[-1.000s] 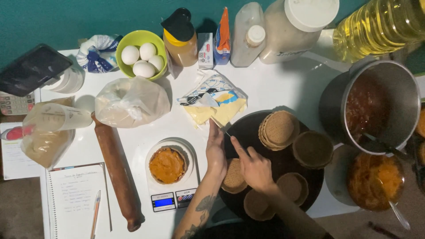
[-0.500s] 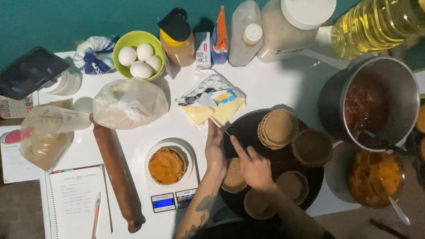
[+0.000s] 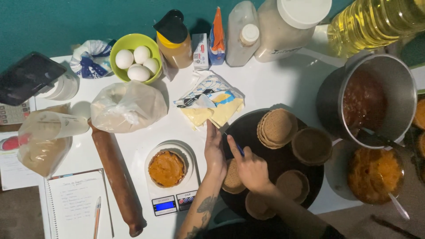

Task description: Filling tart shells with a savory mixture, topping with mashed pumpkin and a piece of cheese.

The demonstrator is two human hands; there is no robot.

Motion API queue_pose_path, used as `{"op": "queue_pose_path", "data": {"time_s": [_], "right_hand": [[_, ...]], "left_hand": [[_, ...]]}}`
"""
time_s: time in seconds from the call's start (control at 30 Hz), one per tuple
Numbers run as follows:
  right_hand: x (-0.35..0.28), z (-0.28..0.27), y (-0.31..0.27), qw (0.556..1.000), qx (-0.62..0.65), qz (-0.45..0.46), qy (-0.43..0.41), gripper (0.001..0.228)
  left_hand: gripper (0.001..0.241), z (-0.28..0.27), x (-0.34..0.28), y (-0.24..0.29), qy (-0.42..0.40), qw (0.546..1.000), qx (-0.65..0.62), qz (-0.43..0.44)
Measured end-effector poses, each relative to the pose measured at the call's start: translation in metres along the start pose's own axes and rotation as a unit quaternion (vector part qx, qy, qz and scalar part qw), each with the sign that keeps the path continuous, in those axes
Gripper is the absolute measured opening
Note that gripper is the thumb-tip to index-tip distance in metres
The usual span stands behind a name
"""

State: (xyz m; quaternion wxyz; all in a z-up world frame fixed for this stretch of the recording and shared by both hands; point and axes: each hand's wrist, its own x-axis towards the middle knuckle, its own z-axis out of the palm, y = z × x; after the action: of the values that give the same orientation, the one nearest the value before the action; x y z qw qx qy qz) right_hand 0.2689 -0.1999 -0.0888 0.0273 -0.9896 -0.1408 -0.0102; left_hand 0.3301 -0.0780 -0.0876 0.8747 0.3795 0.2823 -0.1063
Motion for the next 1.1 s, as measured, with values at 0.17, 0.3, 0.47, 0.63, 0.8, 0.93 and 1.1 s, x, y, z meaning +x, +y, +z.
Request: {"op": "queue_pose_path", "data": {"time_s": [0.17,0.3,0.47,0.63,0.8,0.93,1.1], "right_hand": [[0.002,-0.007,0.002,1.0,0.015,-0.006,0.025,0.086],[0.0,-0.011,0.005,0.999,0.032,-0.01,0.034,0.086],[0.0,-0.012,0.006,0.998,0.052,-0.007,0.021,0.086],[0.003,-0.009,0.006,0.999,0.016,-0.011,0.039,0.085],[0.007,-0.002,0.004,1.0,-0.005,-0.017,0.014,0.083],[0.01,-0.002,0.003,1.0,-0.014,-0.019,0.011,0.082],[0.013,0.002,0.005,0.998,-0.046,-0.038,-0.015,0.082]], "left_hand": [[0.063,0.004,0.0,-0.003,0.001,0.999,-0.035,-0.003],[0.061,0.01,-0.005,0.003,0.006,0.998,-0.06,-0.008],[0.06,0.011,-0.007,0.007,0.013,0.999,-0.042,-0.023],[0.062,-0.004,0.007,-0.01,0.033,0.999,-0.009,-0.021],[0.06,-0.015,0.017,-0.016,0.03,0.999,0.015,-0.004],[0.062,-0.004,0.013,-0.003,0.027,0.999,0.028,-0.01],[0.064,-0.009,0.021,-0.013,0.036,0.999,0.015,-0.008]]}}
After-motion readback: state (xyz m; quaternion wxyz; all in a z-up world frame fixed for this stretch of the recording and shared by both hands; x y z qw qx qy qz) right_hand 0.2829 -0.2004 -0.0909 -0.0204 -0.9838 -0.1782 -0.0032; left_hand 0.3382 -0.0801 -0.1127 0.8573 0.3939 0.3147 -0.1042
